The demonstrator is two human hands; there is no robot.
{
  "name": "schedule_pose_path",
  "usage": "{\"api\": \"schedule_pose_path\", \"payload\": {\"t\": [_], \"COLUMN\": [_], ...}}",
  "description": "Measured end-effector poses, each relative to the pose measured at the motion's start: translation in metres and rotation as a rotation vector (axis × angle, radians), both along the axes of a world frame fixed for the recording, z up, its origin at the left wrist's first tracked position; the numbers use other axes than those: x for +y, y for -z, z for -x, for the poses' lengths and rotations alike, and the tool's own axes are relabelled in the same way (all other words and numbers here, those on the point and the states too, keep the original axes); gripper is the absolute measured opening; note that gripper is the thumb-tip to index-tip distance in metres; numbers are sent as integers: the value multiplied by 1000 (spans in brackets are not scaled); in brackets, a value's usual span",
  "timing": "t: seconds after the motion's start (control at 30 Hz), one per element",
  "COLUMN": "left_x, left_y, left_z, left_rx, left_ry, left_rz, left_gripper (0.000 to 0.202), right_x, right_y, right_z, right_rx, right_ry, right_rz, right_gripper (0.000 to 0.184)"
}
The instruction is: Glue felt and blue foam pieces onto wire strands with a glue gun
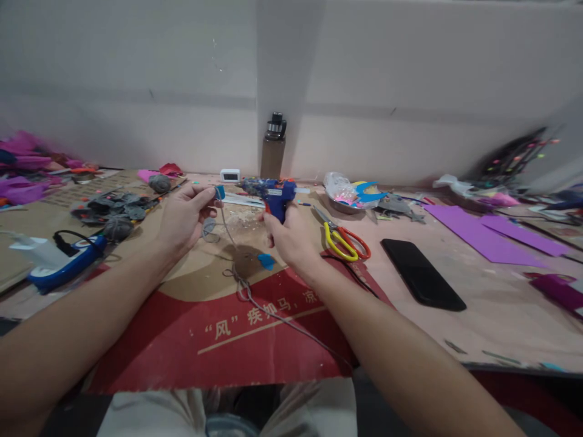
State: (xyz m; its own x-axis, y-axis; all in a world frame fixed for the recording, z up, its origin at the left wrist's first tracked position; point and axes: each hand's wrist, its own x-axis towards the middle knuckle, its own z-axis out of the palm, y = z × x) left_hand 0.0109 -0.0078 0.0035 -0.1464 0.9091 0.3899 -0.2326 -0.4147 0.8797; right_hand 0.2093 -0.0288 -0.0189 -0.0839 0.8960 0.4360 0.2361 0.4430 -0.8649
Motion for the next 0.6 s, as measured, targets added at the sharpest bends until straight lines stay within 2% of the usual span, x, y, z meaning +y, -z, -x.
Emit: {"api": "schedule_pose_path", "payload": {"t": [0.07,0.13,0.2,0.27,0.37,0.43,0.5,0.53,0.6], "left_x": [0,0,-1,-1,-2,-5,-9,-11,-15], "left_y": [-1,-1,-1,0,1,1,0,-1,-2], "left_z": [0,0,-1,-1,-3,-5,-6,-6,-6], "left_rx": [12,34,72,120,236,348,483,557,704], "left_ry": [-22,-37,-39,-47,-106,-173,-242,-277,-347], "left_rz": [0,-3,-12,-29,-76,-122,-186,-232,-357], "left_gripper": [10,8,7,6,7,8,8,8,6], "right_x": [10,21,30,36,40,38,34,30,21], "right_y": [1,4,7,10,11,8,4,1,-4], "right_z": [-6,-11,-17,-23,-32,-35,-31,-25,-7], "right_rx": [107,116,-20,-303,-743,-824,-700,-574,-233], "right_ry": [-19,15,63,143,336,469,513,480,302], "right_rz": [193,339,446,483,335,152,-4,-43,-5], "right_gripper": [10,9,8,13,26,28,23,21,21]}}
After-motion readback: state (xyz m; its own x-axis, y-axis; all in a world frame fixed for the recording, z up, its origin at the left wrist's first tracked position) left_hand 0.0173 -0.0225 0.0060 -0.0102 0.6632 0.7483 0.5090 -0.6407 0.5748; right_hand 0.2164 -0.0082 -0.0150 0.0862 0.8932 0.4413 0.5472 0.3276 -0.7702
